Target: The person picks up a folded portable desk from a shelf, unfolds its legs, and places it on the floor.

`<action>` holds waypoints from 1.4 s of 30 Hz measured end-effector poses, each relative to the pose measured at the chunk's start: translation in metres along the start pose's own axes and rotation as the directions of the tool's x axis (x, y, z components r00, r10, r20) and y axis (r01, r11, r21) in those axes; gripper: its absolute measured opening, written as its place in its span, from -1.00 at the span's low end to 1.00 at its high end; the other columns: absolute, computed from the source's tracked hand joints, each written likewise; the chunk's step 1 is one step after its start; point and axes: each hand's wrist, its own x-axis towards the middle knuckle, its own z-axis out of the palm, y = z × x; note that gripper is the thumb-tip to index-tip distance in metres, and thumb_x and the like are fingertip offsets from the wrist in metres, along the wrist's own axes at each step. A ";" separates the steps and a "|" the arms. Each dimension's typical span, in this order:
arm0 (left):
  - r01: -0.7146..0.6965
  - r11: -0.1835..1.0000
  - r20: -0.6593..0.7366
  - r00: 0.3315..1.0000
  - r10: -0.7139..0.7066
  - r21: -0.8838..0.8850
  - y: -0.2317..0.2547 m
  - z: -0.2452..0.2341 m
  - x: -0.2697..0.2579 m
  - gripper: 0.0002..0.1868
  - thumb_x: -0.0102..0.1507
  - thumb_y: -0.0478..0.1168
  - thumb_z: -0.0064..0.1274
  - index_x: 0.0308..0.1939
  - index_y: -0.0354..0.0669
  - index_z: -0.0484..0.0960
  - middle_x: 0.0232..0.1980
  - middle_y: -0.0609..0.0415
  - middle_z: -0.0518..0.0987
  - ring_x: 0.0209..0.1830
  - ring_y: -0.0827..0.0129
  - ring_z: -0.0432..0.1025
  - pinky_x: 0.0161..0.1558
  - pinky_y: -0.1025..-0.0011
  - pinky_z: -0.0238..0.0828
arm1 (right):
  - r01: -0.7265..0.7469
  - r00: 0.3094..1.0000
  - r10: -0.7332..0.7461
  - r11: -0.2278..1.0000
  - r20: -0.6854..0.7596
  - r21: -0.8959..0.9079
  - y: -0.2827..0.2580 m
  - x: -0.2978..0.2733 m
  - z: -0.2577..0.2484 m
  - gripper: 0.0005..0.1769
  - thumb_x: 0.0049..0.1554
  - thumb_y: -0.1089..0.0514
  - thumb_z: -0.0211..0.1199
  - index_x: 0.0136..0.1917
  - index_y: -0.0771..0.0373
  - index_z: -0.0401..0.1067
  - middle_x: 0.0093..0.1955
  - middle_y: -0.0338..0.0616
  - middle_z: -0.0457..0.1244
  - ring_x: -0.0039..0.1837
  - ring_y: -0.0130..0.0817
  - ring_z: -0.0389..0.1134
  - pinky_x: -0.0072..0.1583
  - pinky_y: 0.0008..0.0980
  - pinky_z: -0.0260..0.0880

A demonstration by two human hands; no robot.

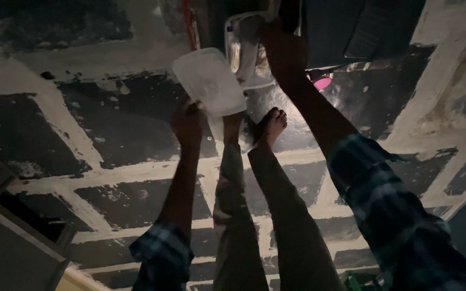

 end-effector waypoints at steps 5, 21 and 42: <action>-0.021 1.000 0.044 0.999 0.022 -0.021 -0.002 -0.012 0.002 -0.75 0.37 -0.11 0.10 -0.18 -0.25 0.71 -0.40 0.05 0.61 -0.45 0.43 0.45 -0.34 0.41 0.39 | 0.050 0.998 -0.055 0.989 -0.033 -0.137 -0.011 0.000 -0.005 -0.90 0.21 0.28 0.25 0.03 0.22 0.51 -0.09 -0.07 0.37 -0.21 -0.22 0.45 -0.33 -0.31 0.40; 0.148 0.926 0.075 0.989 -0.130 -0.348 0.013 0.055 0.017 -0.73 0.36 -0.20 0.04 0.08 -0.26 0.61 -0.11 -0.01 0.70 -0.17 0.47 0.59 -0.15 0.43 0.54 | -0.026 0.856 0.371 0.727 -0.361 0.686 0.061 -0.065 -0.044 -0.87 0.31 0.29 0.24 0.15 0.27 0.42 0.01 -0.04 0.33 -0.03 -0.19 0.36 0.00 -0.17 0.39; -0.249 0.911 -0.090 0.952 0.293 0.329 0.072 0.078 0.018 -0.38 0.42 -0.08 0.16 0.44 -0.36 0.34 0.40 -0.29 0.39 0.40 -0.03 0.29 0.39 0.05 0.24 | -0.290 0.545 0.634 -0.471 0.549 0.833 0.018 -0.227 -0.158 -0.93 0.28 0.20 0.25 0.04 0.20 0.43 -0.31 -0.39 0.19 -0.36 -0.68 0.08 -0.33 -0.57 0.04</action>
